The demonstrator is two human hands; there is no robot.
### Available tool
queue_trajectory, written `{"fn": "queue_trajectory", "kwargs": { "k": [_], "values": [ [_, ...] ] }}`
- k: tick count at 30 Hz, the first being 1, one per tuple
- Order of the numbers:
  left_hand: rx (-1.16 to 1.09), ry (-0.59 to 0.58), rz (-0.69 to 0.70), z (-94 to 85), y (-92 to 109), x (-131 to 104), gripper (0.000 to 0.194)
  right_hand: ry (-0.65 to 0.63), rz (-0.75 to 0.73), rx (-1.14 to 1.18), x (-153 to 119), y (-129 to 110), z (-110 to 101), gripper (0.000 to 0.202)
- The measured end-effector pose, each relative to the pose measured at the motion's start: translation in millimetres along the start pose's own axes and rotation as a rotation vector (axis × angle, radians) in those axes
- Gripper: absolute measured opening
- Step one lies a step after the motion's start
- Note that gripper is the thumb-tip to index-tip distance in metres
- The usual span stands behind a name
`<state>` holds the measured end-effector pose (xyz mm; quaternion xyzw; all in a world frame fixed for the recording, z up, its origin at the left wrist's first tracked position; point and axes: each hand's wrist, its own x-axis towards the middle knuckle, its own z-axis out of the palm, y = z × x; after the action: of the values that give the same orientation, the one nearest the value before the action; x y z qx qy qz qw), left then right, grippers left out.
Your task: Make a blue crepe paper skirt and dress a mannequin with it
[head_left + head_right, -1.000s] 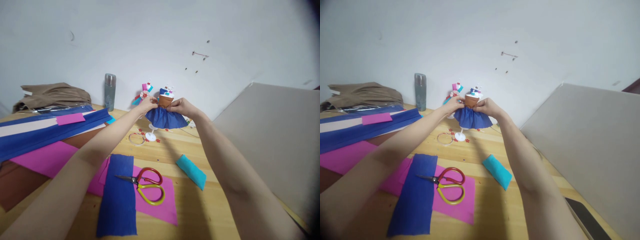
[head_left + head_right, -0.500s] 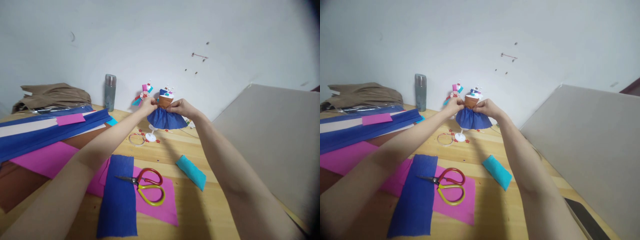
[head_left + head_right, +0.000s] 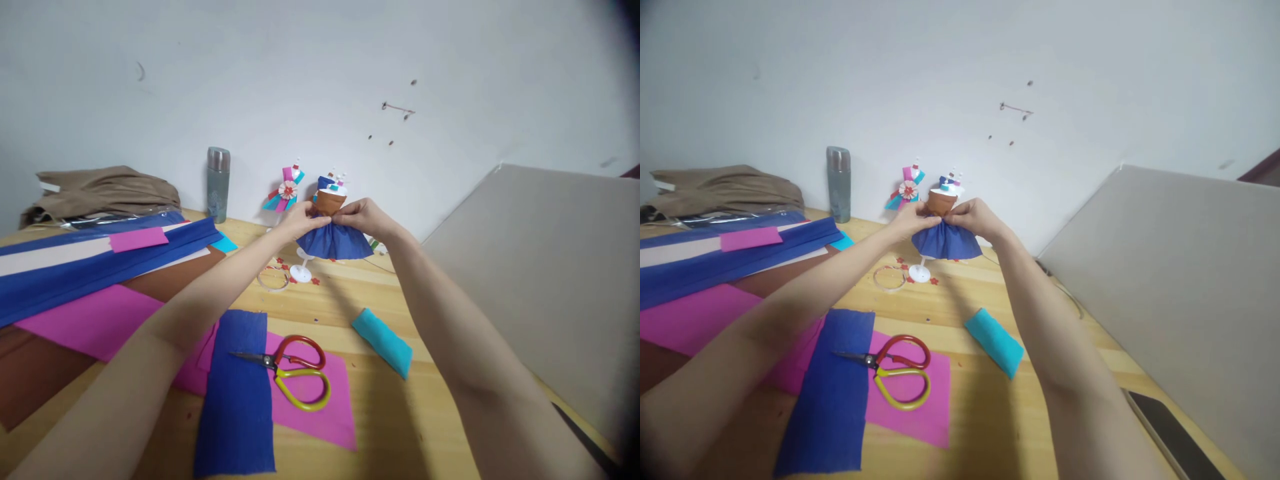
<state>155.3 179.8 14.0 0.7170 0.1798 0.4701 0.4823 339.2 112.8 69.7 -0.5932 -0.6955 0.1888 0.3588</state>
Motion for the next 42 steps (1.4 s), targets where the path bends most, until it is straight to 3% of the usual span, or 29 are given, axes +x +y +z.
{"fn": "queue_trajectory", "kwargs": {
  "k": [5, 10, 14, 18, 24, 28, 33, 42],
  "values": [
    [-0.056, -0.08, -0.002, 0.4, 6.6, 1.9, 0.028, 0.027, -0.009, -0.064, -11.6, -10.5, 1.5, 0.037],
    [-0.123, -0.22, -0.017, -10.2, 16.8, -3.1, 0.019, 0.049, -0.019, -0.123, -33.4, -24.5, 3.0, 0.044],
    [-0.148, -0.376, -0.026, -19.4, 30.7, -13.0, 0.018, 0.042, -0.038, -0.167, -57.6, -36.7, 7.5, 0.042],
    [-0.148, -0.439, -0.039, -23.8, 47.6, -23.3, 0.021, 0.019, -0.025, -0.095, -81.1, -50.6, 14.2, 0.05],
    [-0.144, -0.443, -0.057, -28.3, 62.8, -32.0, 0.027, -0.011, -0.026, -0.036, -106.6, -66.1, 19.5, 0.057],
    [-0.146, -0.463, -0.073, -33.3, 62.7, -32.5, 0.033, 0.052, -0.008, 0.035, -115.7, -69.1, 22.7, 0.039],
    [-0.183, -0.563, -0.106, -34.7, 65.6, -33.2, 0.037, 0.012, 0.001, 0.064, -125.8, -76.2, 24.3, 0.023],
    [-0.161, -0.512, -0.026, -31.4, 79.5, -39.3, 0.044, 0.301, -0.184, -0.368, -146.9, -94.1, 25.1, 0.023]
  ]
}}
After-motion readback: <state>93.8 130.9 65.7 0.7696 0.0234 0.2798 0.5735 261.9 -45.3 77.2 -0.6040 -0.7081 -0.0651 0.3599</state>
